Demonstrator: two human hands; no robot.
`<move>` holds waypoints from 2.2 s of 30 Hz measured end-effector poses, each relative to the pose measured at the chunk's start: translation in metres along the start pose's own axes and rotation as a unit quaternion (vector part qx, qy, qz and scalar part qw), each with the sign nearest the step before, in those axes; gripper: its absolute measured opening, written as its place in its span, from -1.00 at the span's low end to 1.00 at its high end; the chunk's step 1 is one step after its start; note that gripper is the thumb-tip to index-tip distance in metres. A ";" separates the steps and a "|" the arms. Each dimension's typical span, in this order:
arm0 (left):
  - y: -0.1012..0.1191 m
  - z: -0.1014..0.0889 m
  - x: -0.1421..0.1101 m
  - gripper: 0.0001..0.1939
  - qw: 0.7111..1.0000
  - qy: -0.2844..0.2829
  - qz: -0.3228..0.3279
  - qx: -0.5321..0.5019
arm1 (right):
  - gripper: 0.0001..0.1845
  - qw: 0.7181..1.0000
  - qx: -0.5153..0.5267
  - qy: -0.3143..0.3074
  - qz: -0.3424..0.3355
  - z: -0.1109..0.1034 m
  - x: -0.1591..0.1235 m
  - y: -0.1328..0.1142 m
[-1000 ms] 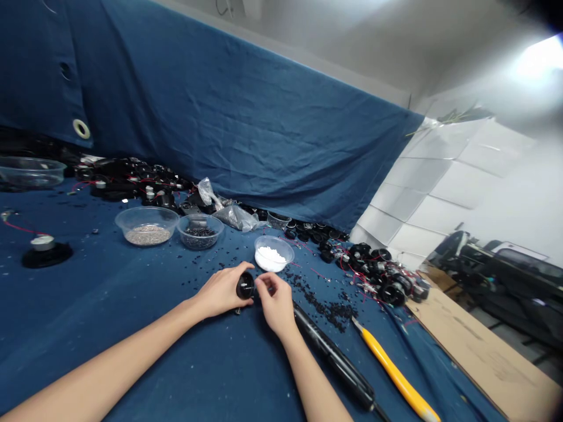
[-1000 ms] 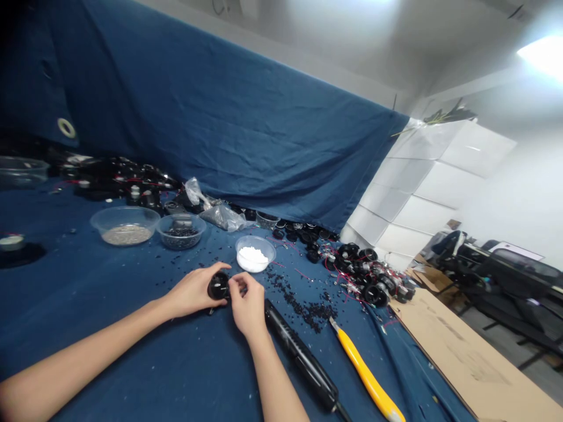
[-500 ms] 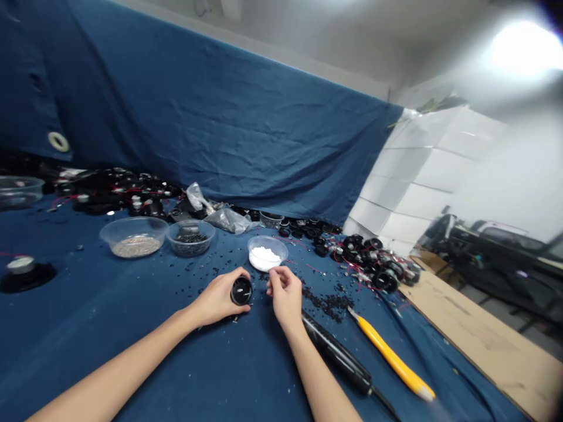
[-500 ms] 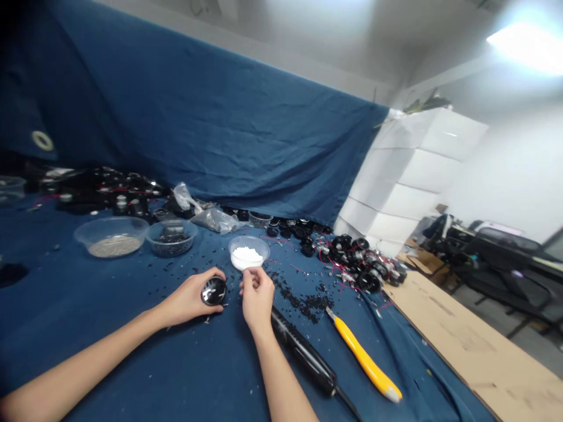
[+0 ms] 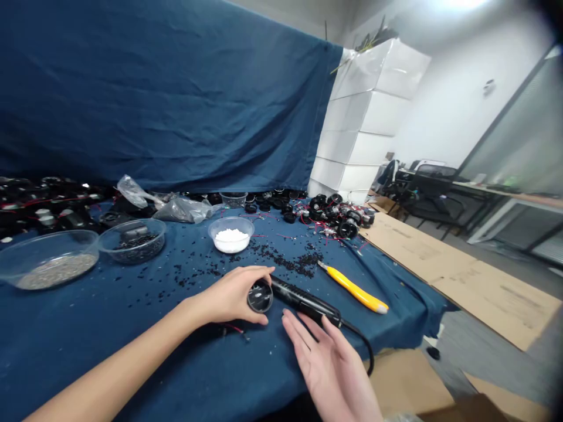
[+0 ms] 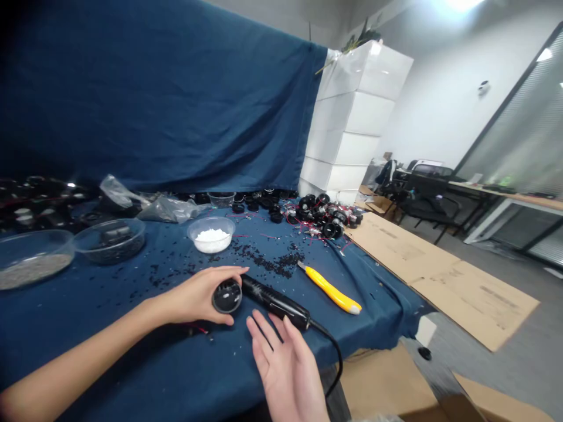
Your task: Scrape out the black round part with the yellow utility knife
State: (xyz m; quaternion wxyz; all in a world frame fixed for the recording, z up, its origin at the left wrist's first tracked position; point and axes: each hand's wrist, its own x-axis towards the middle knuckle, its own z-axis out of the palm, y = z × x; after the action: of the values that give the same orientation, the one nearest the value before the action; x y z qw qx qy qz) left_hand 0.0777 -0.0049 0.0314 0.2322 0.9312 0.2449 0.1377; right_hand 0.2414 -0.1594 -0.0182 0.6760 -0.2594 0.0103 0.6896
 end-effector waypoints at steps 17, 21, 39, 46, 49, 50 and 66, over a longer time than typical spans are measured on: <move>0.000 -0.009 -0.059 -0.34 0.957 0.077 -0.153 -0.233 | -0.61 0.381 -0.866 0.074 -0.315 -0.050 0.079 -0.175; -0.027 -0.003 -0.073 -0.45 0.914 0.130 -0.150 -0.353 | -0.64 0.358 -0.871 0.083 -0.327 -0.043 0.091 -0.169; -0.047 -0.012 -0.085 -0.18 0.884 0.314 -0.174 -0.299 | -0.78 0.639 -0.599 -0.319 -0.363 0.089 0.122 0.036; -0.045 -0.012 -0.080 -0.49 0.901 0.320 -0.192 -0.220 | -0.78 0.668 -0.596 -0.271 -0.353 0.081 0.130 0.022; -0.042 -0.014 -0.081 -0.52 0.903 0.332 -0.167 -0.216 | -0.80 0.612 -0.644 -0.302 -0.345 0.082 0.124 0.026; -0.042 -0.014 -0.081 -0.51 0.903 0.336 -0.160 -0.216 | -0.80 0.584 -0.666 -0.313 -0.342 0.082 0.121 0.028; -0.042 -0.017 -0.087 -0.54 0.920 0.327 -0.138 -0.168 | -0.69 0.484 -0.734 -0.365 -0.306 0.087 0.102 0.030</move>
State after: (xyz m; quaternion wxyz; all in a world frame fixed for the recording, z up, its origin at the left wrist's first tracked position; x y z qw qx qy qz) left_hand -0.0184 -0.0111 0.0126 0.3092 0.7385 0.4064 0.4404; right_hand 0.1888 -0.0357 0.0093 0.3513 -0.3728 -0.8277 0.2290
